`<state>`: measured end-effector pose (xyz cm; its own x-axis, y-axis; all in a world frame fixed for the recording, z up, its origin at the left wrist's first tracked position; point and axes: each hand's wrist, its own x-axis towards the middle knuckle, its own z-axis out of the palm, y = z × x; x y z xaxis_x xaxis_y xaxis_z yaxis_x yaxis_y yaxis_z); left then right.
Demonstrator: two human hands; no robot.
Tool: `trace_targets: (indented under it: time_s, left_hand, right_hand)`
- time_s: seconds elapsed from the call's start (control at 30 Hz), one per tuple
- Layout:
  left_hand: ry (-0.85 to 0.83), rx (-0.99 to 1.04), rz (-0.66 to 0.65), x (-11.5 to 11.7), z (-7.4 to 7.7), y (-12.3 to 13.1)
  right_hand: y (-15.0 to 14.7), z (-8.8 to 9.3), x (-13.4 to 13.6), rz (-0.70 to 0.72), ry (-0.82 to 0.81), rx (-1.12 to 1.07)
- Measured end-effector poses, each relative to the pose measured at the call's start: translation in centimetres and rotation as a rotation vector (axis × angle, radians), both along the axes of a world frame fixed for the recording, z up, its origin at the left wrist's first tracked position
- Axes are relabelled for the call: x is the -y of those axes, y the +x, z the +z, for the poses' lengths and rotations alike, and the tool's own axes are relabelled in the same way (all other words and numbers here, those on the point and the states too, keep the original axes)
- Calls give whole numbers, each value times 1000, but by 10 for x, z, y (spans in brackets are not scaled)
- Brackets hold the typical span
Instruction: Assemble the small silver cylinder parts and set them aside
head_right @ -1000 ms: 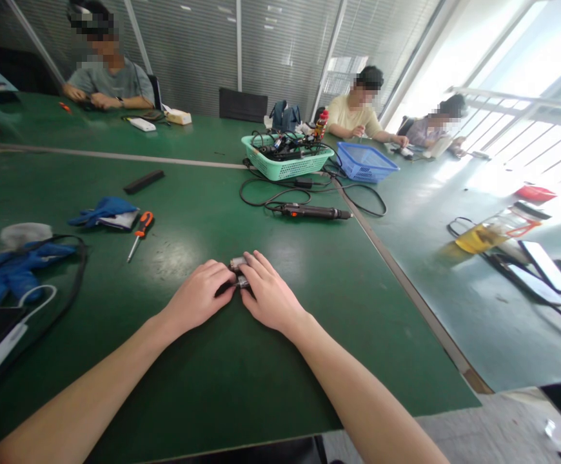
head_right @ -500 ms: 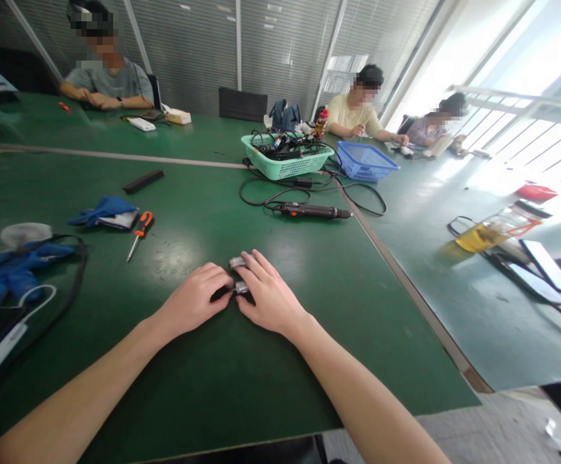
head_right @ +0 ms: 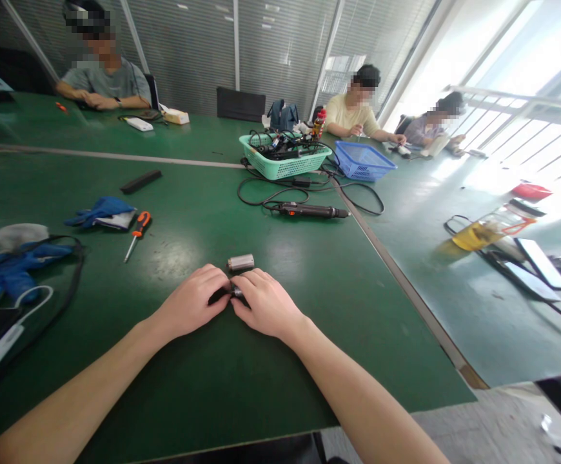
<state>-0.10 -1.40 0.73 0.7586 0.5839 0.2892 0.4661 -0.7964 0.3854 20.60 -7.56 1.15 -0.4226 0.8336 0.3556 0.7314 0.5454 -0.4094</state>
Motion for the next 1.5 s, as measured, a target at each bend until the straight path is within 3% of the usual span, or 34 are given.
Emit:
trace_targets:
  time_s: [1.5]
  left_hand:
    - [39,-10,-13,1,1,1]
  right_hand:
    - [1,-7,-1,-18,-14,-47]
